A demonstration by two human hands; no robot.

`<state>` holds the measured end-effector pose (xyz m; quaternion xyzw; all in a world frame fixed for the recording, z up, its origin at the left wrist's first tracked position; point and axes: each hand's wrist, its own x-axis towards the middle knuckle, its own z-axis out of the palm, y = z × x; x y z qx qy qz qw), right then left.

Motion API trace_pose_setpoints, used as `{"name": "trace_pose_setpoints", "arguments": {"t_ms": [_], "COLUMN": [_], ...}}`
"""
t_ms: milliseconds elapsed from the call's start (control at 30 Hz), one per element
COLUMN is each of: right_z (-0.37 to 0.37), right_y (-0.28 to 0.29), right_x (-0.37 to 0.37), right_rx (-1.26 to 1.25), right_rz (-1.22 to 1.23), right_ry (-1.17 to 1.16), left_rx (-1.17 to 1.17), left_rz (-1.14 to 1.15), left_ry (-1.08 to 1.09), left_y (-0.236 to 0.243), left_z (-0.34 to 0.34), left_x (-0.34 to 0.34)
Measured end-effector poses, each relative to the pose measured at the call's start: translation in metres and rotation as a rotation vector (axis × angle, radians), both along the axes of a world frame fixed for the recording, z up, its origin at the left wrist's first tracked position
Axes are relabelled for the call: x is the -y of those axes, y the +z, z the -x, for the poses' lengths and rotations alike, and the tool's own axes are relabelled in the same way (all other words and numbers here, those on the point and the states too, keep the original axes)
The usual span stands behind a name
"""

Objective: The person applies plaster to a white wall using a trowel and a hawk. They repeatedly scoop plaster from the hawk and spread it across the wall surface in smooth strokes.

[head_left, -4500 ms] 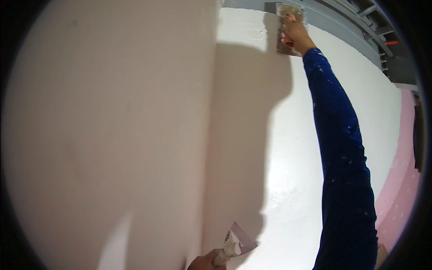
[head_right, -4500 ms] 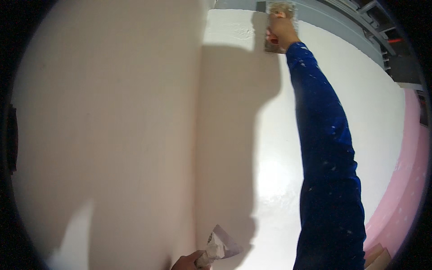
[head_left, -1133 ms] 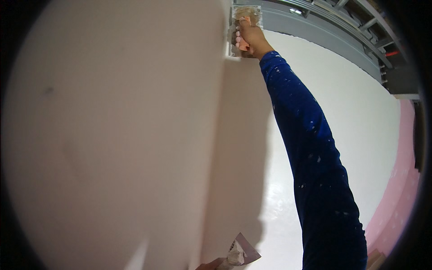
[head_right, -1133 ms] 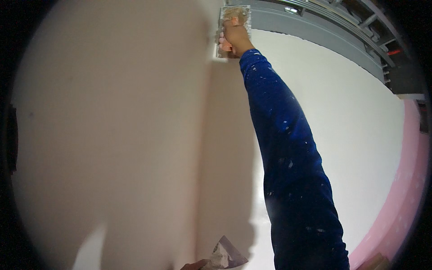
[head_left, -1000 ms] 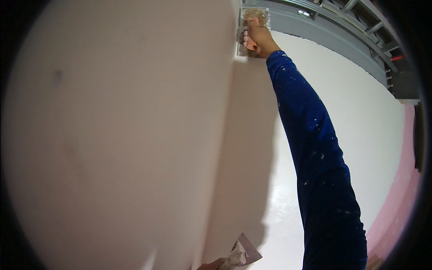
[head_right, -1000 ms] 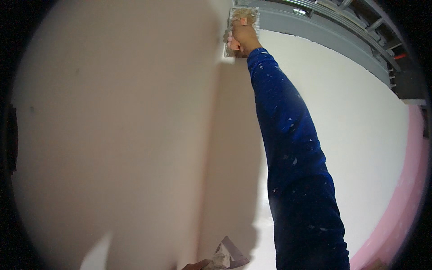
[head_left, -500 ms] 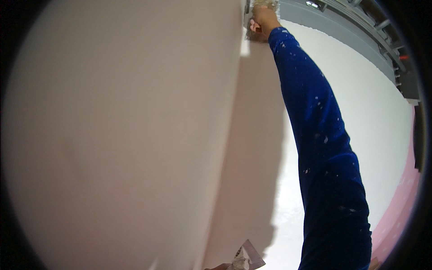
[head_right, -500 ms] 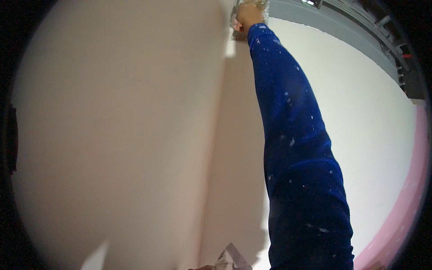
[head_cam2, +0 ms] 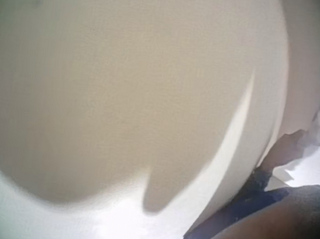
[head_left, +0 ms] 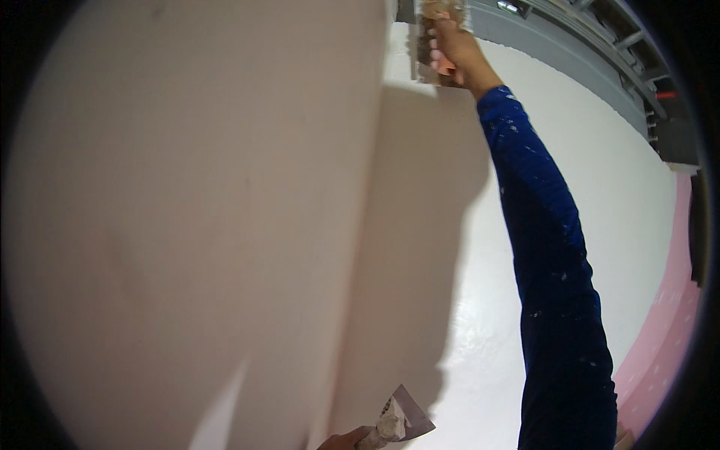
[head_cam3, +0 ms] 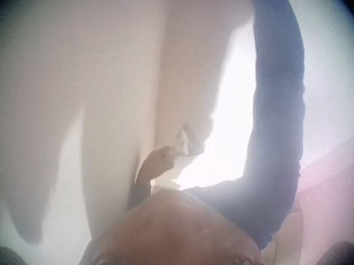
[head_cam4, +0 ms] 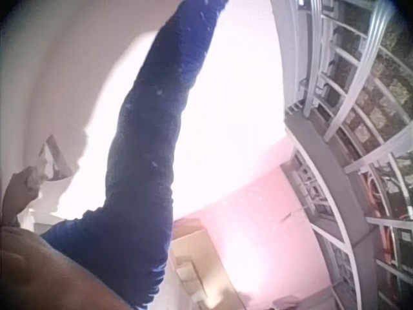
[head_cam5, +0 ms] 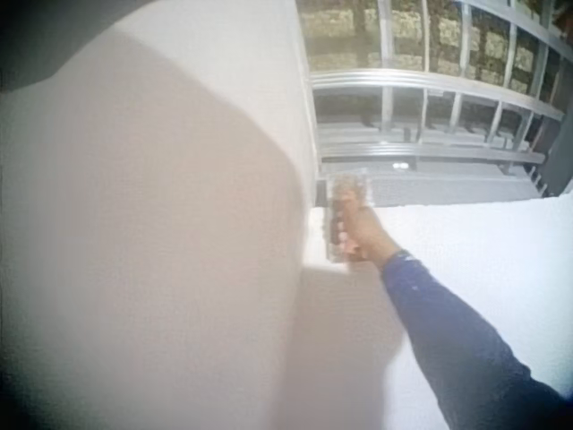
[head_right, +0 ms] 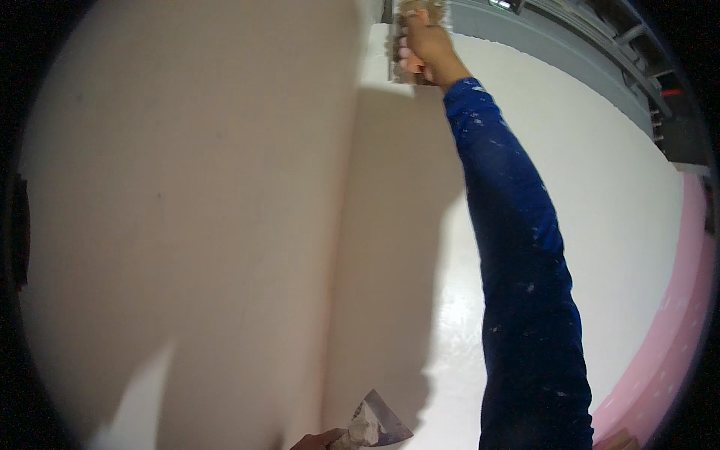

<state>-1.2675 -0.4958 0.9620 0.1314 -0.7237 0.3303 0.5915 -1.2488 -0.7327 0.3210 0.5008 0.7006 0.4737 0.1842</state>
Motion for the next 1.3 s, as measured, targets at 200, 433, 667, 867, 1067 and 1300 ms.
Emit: {"name": "trace_pose_setpoints", "arguments": {"t_ms": [200, 433, 667, 867, 1067, 1300], "right_z": [0.039, 0.069, 0.119, 0.019, -0.116, -0.170], "right_y": [-0.011, -0.010, 0.059, 0.069, 0.073, -0.005], "right_x": [0.022, 0.017, -0.033, -0.066, -0.110, -0.096], "right_rx": [0.014, 0.002, -0.184, -0.108, 0.295, -0.205], "right_rz": [0.141, 0.147, -0.601, -0.763, -0.637, 0.249], "right_ry": [0.056, 0.120, -0.804, -1.719, -1.597, -0.191], "left_rx": [0.159, -0.045, -0.206, -0.031, -0.091, 0.070], "left_rz": [0.045, 0.107, 0.031, 0.212, 0.211, 0.178], "left_ry": [0.049, 0.031, -0.057, 0.039, 0.014, 0.042], "left_y": [0.005, -0.018, -0.028, 0.007, 0.015, 0.037], "left_z": [0.006, 0.007, 0.004, -0.008, -0.009, -0.018], "left_x": [-0.001, 0.004, 0.007, 0.025, 0.026, 0.028]}}
